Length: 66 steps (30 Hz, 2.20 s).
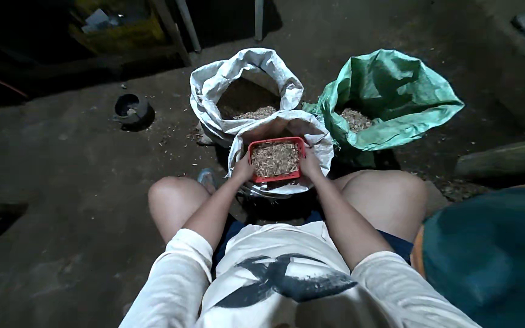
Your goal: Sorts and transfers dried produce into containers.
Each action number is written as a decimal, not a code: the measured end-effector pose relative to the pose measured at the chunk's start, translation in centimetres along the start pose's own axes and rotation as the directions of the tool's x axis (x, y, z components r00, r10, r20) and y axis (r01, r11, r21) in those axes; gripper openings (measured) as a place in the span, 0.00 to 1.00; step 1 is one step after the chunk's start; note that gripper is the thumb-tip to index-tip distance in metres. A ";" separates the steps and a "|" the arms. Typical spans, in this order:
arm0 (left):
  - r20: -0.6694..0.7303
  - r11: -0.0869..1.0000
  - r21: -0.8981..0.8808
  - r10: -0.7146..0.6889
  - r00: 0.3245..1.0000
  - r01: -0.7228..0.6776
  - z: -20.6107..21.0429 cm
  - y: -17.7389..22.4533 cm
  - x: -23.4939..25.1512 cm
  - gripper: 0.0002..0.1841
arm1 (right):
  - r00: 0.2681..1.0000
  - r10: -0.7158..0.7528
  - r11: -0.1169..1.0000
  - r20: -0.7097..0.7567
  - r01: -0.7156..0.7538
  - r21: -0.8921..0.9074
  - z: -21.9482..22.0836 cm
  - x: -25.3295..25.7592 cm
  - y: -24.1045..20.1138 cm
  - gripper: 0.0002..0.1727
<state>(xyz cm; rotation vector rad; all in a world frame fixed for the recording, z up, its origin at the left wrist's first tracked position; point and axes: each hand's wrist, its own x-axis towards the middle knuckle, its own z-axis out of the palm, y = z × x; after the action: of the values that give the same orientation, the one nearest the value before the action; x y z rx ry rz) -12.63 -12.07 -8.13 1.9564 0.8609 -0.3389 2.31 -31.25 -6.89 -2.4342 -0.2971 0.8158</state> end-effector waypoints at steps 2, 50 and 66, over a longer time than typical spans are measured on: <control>-0.025 1.000 0.008 0.025 0.999 -0.024 -0.4 0.4 -0.9 0.34 | 1.000 0.006 1.000 -0.029 -0.006 0.015 0.1 -0.7 -0.1 0.29; -0.056 0.995 -0.094 0.008 0.998 -0.013 -0.5 0.5 -1.7 0.40 | 0.999 -0.029 0.993 -0.035 0.024 -0.115 -1.5 -1.9 -1.5 0.31; -0.064 0.989 -0.147 0.009 0.998 -0.018 -0.5 1.5 -2.7 0.43 | 0.996 -0.047 0.990 -0.078 0.037 -0.134 -2.3 -2.8 -1.6 0.23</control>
<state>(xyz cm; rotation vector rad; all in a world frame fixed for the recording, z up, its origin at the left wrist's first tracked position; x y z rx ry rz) -13.56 -13.32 -5.38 1.8423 0.8875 -0.2003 1.43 -31.95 -3.14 -2.5674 -0.3813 0.6972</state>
